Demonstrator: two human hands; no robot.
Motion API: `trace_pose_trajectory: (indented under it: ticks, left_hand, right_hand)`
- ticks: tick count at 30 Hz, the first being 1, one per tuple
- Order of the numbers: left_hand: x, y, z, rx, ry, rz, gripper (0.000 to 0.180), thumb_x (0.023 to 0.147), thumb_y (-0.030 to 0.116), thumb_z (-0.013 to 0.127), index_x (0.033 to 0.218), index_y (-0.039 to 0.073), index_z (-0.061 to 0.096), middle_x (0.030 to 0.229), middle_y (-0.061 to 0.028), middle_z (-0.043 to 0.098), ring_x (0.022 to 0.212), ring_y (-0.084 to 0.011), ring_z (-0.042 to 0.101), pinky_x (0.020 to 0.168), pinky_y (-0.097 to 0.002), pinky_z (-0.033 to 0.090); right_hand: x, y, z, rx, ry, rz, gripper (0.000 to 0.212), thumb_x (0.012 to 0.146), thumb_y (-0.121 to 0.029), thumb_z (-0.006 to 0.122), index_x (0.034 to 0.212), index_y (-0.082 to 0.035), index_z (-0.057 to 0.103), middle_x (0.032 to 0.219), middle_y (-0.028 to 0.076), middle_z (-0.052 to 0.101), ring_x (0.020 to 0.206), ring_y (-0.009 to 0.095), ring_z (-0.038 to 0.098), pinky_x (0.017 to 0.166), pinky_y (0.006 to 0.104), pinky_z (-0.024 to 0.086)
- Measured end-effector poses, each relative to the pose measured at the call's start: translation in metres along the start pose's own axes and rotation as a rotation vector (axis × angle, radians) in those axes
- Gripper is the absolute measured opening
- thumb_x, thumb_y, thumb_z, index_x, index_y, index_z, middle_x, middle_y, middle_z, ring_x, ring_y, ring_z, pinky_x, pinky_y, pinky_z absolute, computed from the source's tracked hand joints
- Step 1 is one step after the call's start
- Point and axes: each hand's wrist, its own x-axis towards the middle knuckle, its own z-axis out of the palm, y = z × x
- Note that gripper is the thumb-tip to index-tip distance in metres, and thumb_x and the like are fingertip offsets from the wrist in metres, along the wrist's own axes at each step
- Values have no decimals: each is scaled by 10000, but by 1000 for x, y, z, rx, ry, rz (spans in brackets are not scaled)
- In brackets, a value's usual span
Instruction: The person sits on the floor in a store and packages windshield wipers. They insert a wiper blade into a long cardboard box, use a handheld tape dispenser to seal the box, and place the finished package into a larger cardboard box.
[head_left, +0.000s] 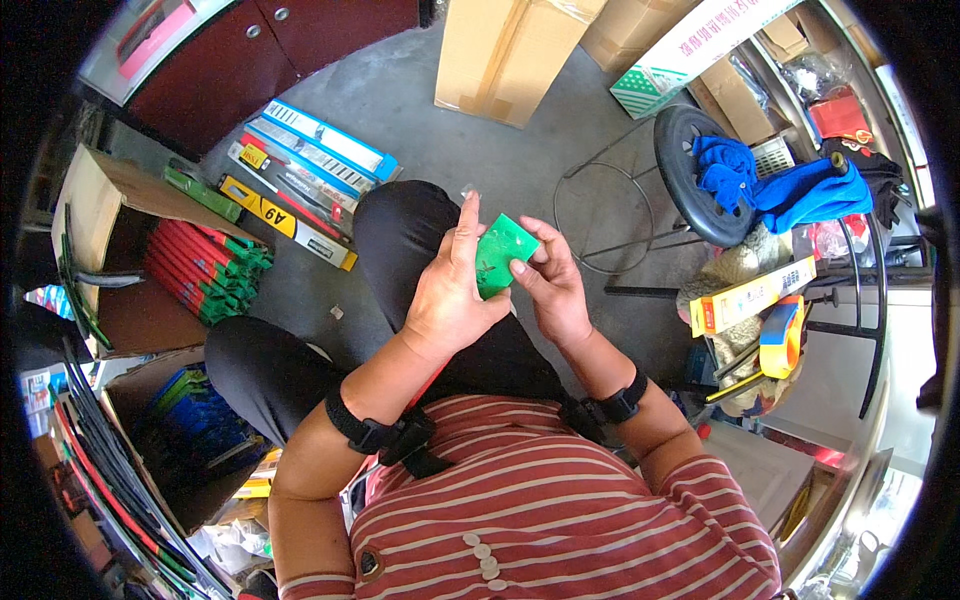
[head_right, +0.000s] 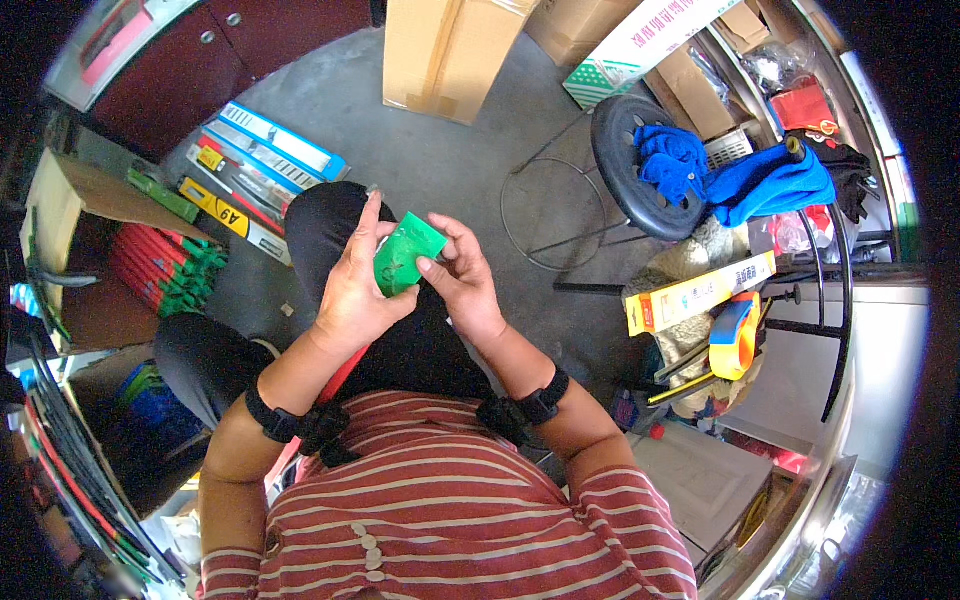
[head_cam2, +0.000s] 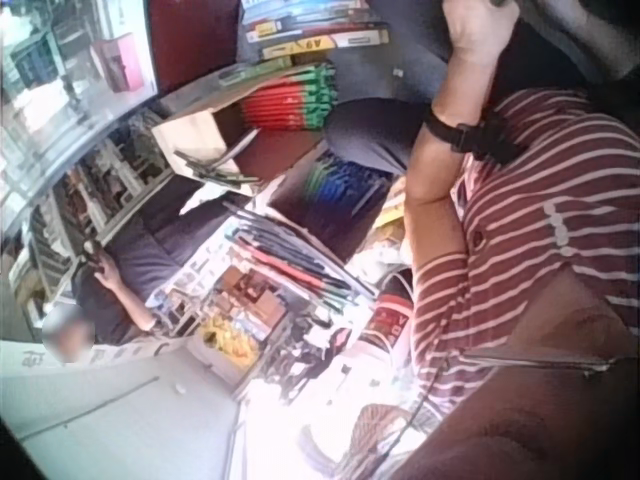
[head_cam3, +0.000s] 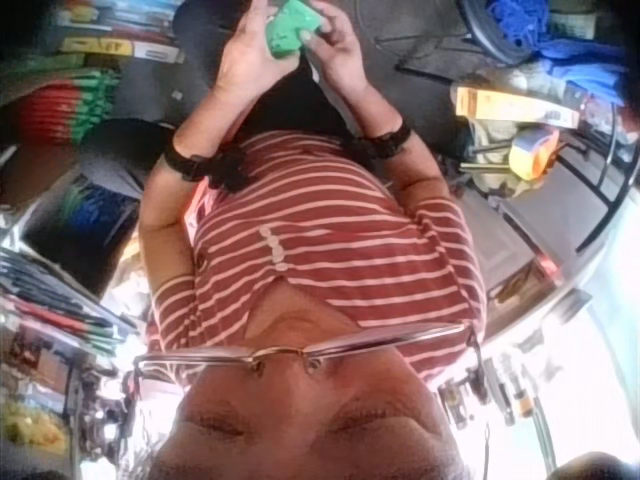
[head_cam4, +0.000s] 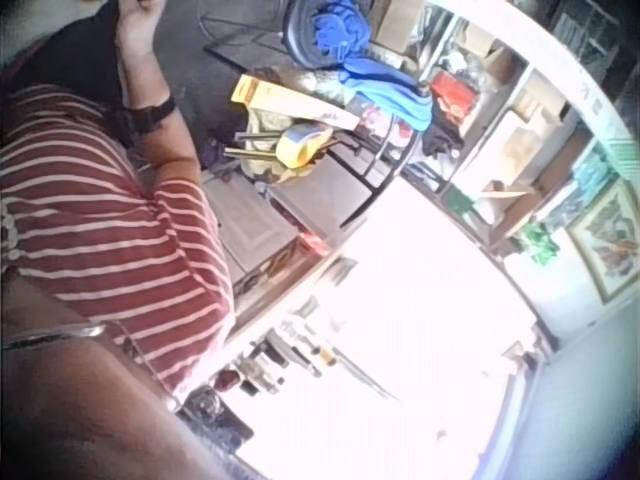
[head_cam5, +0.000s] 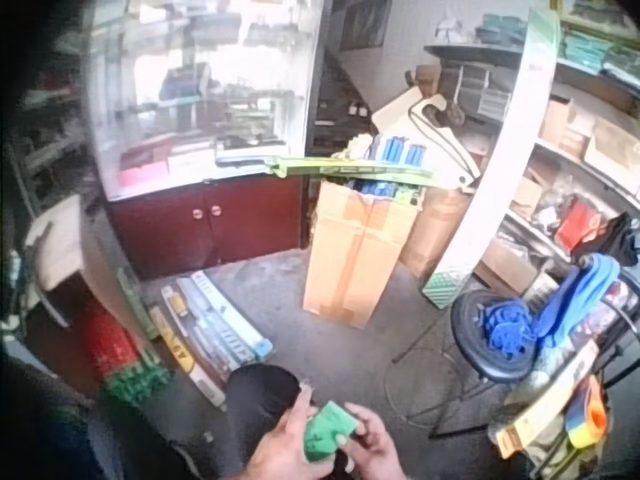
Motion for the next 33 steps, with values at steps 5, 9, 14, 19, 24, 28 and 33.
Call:
trace_pose_trajectory:
  ticks: [5,9,14,19,24,28,33]
  left_hand:
    - [-2,-2,-4,44,-1,28,983,649,80,719,1435,4,135,1146,-198,561,1018,-345,593,862,-358,486]
    - [-1,-1,-7,1,-15,5,1021,661,92,710,1439,-2,54,1183,-230,552,1012,-381,595,856,-376,494]
    - [-8,-9,1,146,-5,99,1065,660,59,687,1427,-37,-46,1150,-297,538,986,-401,586,860,-392,487]
    - [-19,-21,16,363,42,236,1028,677,71,689,1389,-118,-28,1231,-358,414,1077,-443,509,923,-431,441]
    - [-41,-42,18,341,17,196,909,681,51,651,1358,-152,80,1142,-323,453,1030,-451,504,948,-463,408]
    - [-75,-38,-3,347,-1,140,830,712,70,671,1335,-158,172,1308,-369,344,1205,-464,409,1045,-448,336]
    - [-131,-39,-40,328,-61,83,780,777,120,636,1355,-142,181,1334,-344,339,1226,-433,405,1037,-452,337]
  right_hand:
    - [1,2,5,-41,58,-15,432,858,63,560,1263,-35,448,1178,63,570,1083,135,525,947,283,406]
    - [5,-3,11,28,58,28,450,876,33,551,1301,-27,416,1209,67,546,1108,142,507,980,292,378]
    - [8,17,16,-43,97,46,429,898,19,517,1312,-15,409,1180,75,544,1057,145,524,952,283,394]
    - [4,23,14,-54,163,54,455,863,83,524,1293,-21,416,1144,80,545,1033,155,525,910,277,425]
    - [-2,34,17,-149,176,75,441,861,79,514,1281,-17,419,1118,113,563,1004,174,546,897,297,441]
    - [3,28,26,-23,129,50,463,854,101,492,1288,-34,410,1174,195,562,996,205,573,898,323,456]
    - [10,28,28,-30,103,73,459,864,85,498,1289,-59,401,1152,202,575,962,212,596,860,335,491]
